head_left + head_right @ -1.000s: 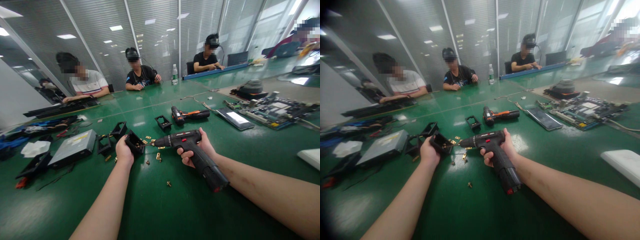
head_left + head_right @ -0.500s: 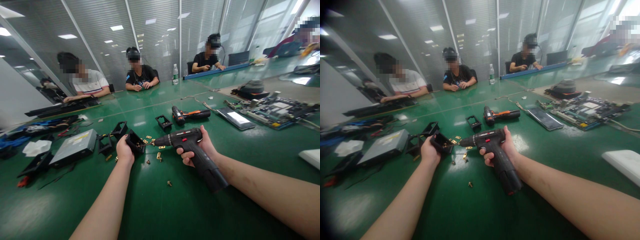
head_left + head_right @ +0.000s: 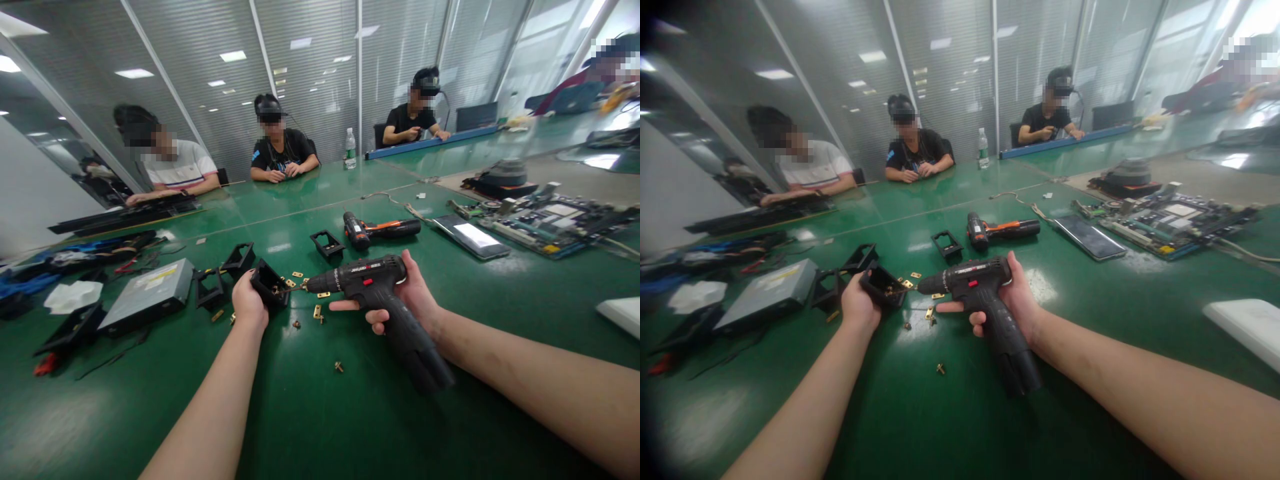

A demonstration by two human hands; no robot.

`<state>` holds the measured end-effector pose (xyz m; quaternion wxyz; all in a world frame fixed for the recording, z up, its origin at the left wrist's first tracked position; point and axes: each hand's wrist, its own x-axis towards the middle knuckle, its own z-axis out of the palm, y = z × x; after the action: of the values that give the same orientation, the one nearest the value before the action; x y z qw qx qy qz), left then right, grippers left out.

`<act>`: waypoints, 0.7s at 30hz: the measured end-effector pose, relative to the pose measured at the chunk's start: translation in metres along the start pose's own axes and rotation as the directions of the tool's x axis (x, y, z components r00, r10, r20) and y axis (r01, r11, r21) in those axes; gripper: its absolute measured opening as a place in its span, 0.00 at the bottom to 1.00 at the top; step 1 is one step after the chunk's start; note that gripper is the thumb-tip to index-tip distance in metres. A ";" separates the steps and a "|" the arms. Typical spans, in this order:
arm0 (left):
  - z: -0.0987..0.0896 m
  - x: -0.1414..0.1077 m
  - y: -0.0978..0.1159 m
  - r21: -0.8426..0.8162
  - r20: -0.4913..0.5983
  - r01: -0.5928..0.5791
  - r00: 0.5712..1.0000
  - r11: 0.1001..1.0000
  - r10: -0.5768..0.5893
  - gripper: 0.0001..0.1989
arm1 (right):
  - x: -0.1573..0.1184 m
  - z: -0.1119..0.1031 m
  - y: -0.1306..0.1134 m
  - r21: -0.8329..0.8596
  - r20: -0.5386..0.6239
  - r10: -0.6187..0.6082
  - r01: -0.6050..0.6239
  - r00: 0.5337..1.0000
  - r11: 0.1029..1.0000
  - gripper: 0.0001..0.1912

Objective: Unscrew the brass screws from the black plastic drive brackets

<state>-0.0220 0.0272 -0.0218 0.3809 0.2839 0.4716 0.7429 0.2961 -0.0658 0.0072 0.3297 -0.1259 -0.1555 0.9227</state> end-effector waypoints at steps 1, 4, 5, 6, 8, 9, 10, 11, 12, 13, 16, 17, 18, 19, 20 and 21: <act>0.000 0.000 0.000 0.002 0.001 0.001 1.000 1.000 -0.001 0.07 | 0.000 -0.001 0.000 -0.002 0.005 0.001 -0.001 1.000 1.000 0.63; 0.002 -0.003 0.003 0.003 -0.010 -0.001 1.000 1.000 0.001 0.07 | 0.001 -0.004 0.000 -0.013 0.019 0.001 -0.001 1.000 1.000 0.65; 0.003 -0.003 0.003 0.000 -0.020 0.005 1.000 1.000 -0.005 0.07 | 0.001 -0.005 0.000 -0.016 0.025 -0.001 0.002 1.000 1.000 0.66; 0.004 -0.004 0.004 -0.007 -0.032 0.015 0.999 1.000 -0.015 0.06 | 0.002 -0.006 0.000 -0.017 0.035 -0.005 0.005 0.999 1.000 0.66; 0.005 -0.005 0.006 -0.023 -0.053 0.035 0.998 0.999 -0.036 0.07 | 0.003 -0.007 0.001 -0.009 0.058 -0.008 0.008 0.998 1.000 0.65; 0.006 -0.005 0.006 -0.028 -0.059 0.040 0.997 0.999 -0.042 0.07 | 0.004 -0.007 0.001 -0.001 0.070 -0.005 0.005 0.998 1.000 0.64; 0.006 -0.006 0.006 -0.029 -0.059 0.043 0.997 0.999 -0.045 0.07 | 0.004 -0.007 0.002 0.010 0.081 -0.002 0.001 0.997 1.000 0.64; 0.006 -0.006 0.006 -0.026 -0.056 0.044 0.997 0.999 -0.045 0.07 | 0.005 -0.007 0.002 0.020 0.090 0.001 -0.003 0.996 1.000 0.63; 0.006 -0.006 0.006 -0.021 -0.050 0.043 0.998 0.999 -0.044 0.06 | 0.005 -0.007 0.002 0.030 0.099 0.001 -0.004 0.995 1.000 0.63; 0.005 -0.006 0.005 -0.015 -0.047 0.038 0.998 0.999 -0.039 0.07 | 0.006 -0.007 0.002 0.037 0.107 0.001 -0.005 0.994 0.999 0.62; 0.003 -0.004 0.003 0.011 -0.056 0.001 0.998 1.000 0.000 0.09 | 0.006 -0.007 0.003 0.038 0.128 -0.008 0.003 0.992 0.999 0.61; 0.003 -0.003 0.002 0.025 -0.063 -0.016 0.998 1.000 0.018 0.10 | 0.006 -0.007 0.003 0.034 0.135 -0.011 0.007 0.991 0.999 0.61; 0.002 -0.002 0.002 0.041 -0.070 -0.034 0.997 0.999 0.037 0.11 | 0.006 -0.007 0.003 0.027 0.142 -0.014 0.010 0.990 1.000 0.61; 0.001 -0.001 0.001 0.057 -0.071 -0.052 0.996 0.997 0.056 0.12 | 0.005 -0.007 0.003 0.021 0.148 -0.017 0.014 0.989 1.000 0.61; 0.000 0.000 0.000 0.074 -0.054 -0.073 0.996 0.995 0.077 0.12 | 0.005 -0.007 0.003 0.014 0.152 -0.019 0.017 0.988 1.000 0.60; 0.000 0.001 -0.001 0.086 -0.034 -0.094 0.995 0.992 0.097 0.13 | 0.005 -0.007 0.003 0.006 0.154 -0.021 0.021 0.988 1.000 0.60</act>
<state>-0.0226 0.0282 -0.0230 0.3237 0.3078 0.4954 0.7450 0.2923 -0.0634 -0.0011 0.3267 -0.0518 -0.1795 0.9265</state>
